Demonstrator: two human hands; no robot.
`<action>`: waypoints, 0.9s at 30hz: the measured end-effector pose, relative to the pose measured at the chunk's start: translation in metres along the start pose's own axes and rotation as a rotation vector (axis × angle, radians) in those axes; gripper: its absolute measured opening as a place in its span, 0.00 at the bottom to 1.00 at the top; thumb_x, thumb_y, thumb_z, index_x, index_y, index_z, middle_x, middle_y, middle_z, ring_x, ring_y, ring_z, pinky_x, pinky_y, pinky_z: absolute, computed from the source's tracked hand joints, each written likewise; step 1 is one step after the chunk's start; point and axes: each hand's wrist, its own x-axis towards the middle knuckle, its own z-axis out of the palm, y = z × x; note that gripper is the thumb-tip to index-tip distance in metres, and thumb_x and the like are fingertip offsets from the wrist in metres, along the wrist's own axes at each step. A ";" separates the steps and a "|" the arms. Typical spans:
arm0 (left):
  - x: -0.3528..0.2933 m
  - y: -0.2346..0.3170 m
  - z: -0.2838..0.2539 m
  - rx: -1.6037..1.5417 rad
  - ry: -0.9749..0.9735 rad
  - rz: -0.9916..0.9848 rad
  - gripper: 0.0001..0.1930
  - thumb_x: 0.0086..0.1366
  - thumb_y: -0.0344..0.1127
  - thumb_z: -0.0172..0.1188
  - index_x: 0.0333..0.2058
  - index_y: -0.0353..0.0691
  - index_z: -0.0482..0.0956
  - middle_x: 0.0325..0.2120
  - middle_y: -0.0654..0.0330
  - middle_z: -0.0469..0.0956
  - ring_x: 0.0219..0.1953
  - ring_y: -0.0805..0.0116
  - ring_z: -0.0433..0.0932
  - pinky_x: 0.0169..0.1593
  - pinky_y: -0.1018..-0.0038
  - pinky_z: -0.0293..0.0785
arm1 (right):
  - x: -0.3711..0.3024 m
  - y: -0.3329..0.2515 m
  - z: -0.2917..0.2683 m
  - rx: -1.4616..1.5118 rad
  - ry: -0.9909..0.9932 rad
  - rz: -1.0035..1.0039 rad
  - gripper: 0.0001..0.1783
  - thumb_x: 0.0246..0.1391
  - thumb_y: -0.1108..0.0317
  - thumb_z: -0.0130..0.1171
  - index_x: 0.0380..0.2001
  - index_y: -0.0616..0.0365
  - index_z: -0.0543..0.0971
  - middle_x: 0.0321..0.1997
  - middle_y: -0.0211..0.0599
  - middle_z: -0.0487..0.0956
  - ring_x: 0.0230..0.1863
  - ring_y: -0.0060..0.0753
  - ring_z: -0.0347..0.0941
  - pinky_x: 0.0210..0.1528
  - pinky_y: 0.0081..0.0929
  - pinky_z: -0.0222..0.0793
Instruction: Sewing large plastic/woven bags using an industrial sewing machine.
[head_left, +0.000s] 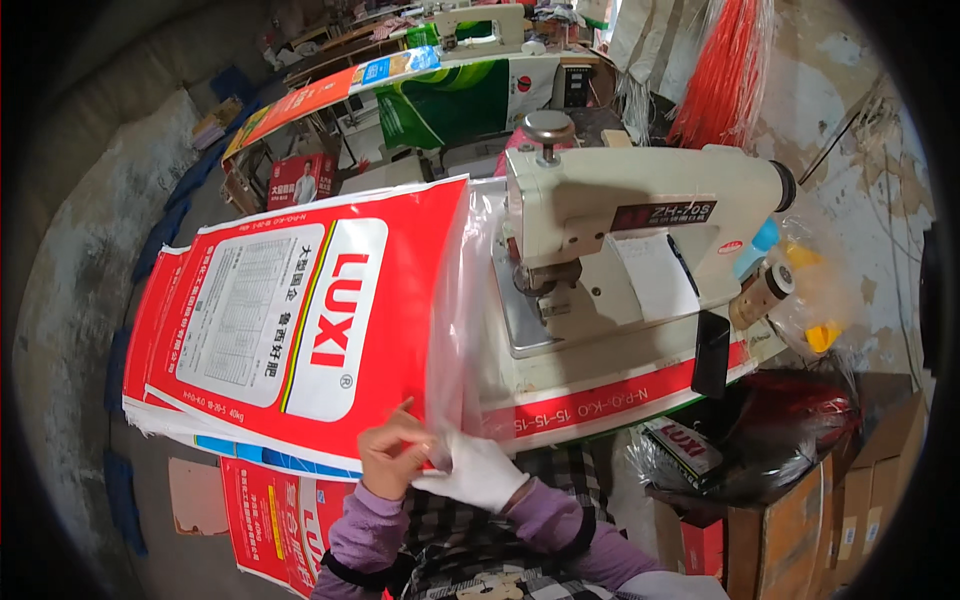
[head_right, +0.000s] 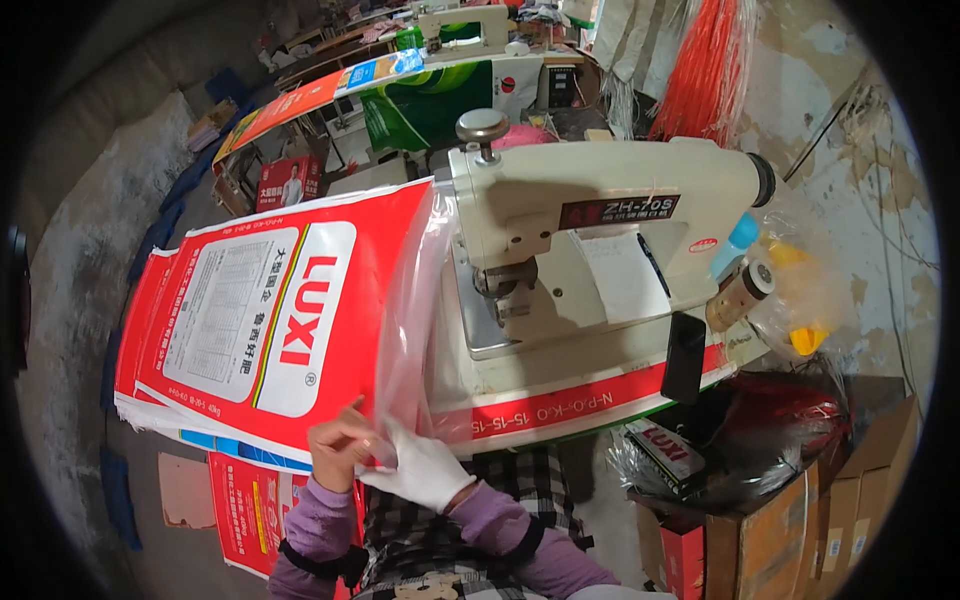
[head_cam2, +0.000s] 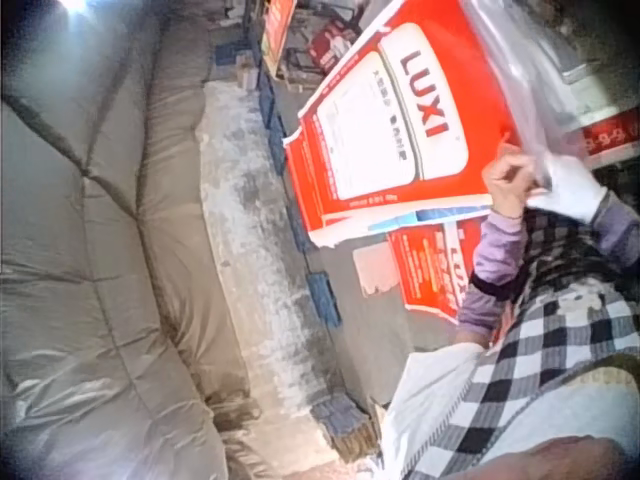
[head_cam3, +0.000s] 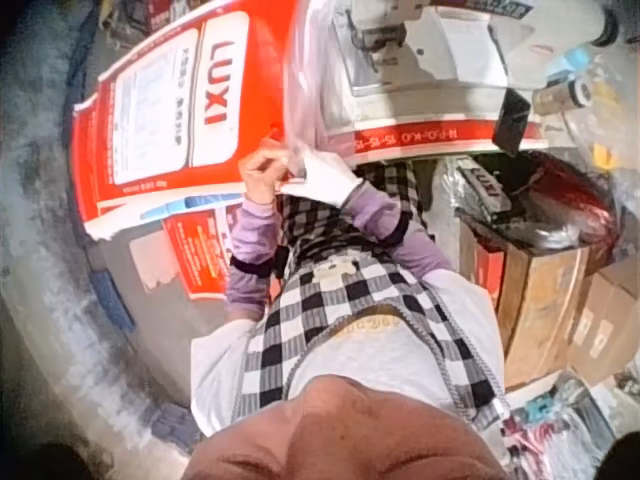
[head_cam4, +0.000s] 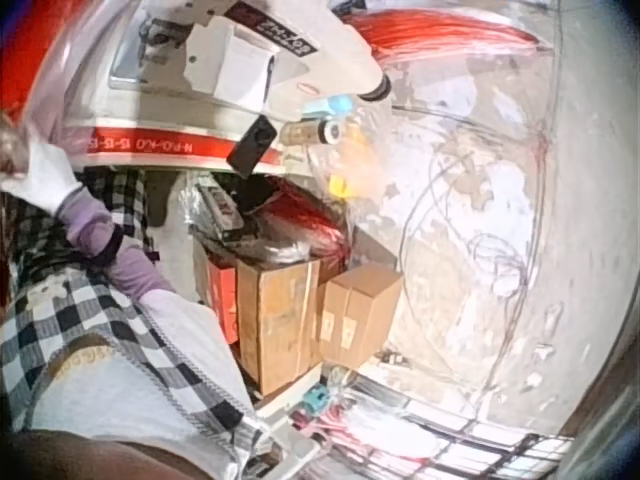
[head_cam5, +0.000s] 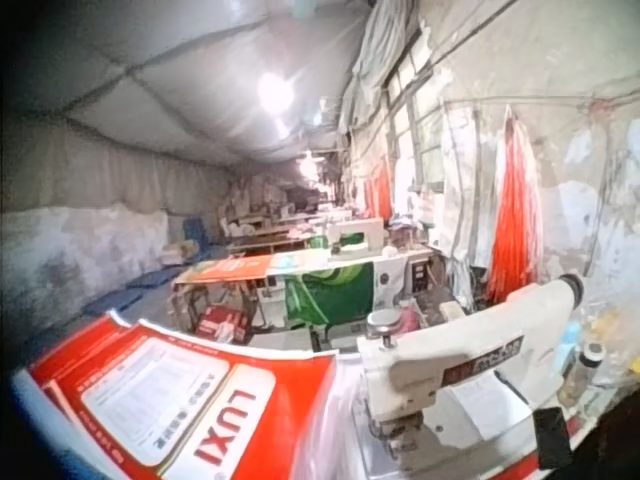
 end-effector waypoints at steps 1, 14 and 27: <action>0.001 0.001 -0.003 -0.002 -0.099 0.013 0.04 0.58 0.30 0.64 0.27 0.38 0.81 0.25 0.61 0.80 0.35 0.68 0.76 0.63 0.51 0.54 | 0.002 0.008 0.012 -0.027 0.084 -0.072 0.38 0.47 0.47 0.65 0.56 0.55 0.66 0.34 0.51 0.80 0.38 0.57 0.77 0.41 0.46 0.74; 0.017 -0.023 -0.033 0.864 -0.291 -0.445 0.09 0.61 0.34 0.60 0.37 0.36 0.78 0.20 0.57 0.77 0.23 0.69 0.76 0.30 0.70 0.72 | 0.013 0.031 0.020 0.167 0.229 -0.377 0.07 0.47 0.74 0.64 0.24 0.60 0.74 0.46 0.36 0.75 0.48 0.37 0.72 0.49 0.31 0.68; 0.005 -0.002 -0.026 0.474 -0.080 -0.405 0.10 0.62 0.34 0.63 0.30 0.30 0.80 0.16 0.63 0.77 0.19 0.79 0.72 0.23 0.77 0.67 | 0.000 0.006 0.041 -0.084 -0.039 -0.798 0.05 0.45 0.71 0.59 0.29 0.55 0.75 0.44 0.35 0.78 0.54 0.42 0.70 0.57 0.39 0.64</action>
